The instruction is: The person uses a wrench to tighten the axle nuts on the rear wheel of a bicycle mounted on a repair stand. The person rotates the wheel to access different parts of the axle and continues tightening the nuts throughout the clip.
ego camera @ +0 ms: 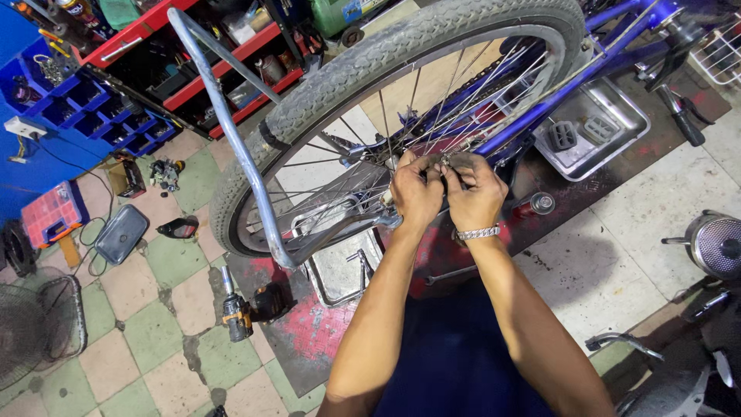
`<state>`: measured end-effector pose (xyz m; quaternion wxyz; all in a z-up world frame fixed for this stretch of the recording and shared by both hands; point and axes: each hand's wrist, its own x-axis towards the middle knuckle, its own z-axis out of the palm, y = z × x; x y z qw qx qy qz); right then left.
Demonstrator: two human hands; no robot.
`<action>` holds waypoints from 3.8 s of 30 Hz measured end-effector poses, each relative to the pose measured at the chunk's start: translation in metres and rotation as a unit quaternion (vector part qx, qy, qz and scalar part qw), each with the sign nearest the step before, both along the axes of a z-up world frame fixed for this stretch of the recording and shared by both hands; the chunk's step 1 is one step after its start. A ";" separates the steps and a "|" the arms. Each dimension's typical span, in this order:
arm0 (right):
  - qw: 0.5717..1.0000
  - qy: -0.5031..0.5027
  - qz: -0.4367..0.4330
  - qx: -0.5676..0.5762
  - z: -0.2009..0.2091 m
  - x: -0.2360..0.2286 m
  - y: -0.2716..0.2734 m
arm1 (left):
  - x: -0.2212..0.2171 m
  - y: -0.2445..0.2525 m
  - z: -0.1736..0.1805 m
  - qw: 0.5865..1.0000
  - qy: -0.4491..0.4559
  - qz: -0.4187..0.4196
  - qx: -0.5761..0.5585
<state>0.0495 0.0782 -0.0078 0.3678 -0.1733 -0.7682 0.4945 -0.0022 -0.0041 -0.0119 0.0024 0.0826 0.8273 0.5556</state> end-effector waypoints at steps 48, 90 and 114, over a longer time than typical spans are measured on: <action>0.979 -0.144 0.115 0.094 0.004 0.009 0.010 | -0.003 -0.001 0.001 1.000 0.006 0.007 -0.011; 0.993 -0.084 0.076 -0.020 -0.005 -0.003 0.007 | -0.004 0.002 -0.005 1.000 0.009 0.004 -0.014; 0.973 -0.106 0.129 -0.162 -0.001 -0.010 0.010 | -0.002 -0.003 0.004 1.000 -0.018 -0.007 -0.009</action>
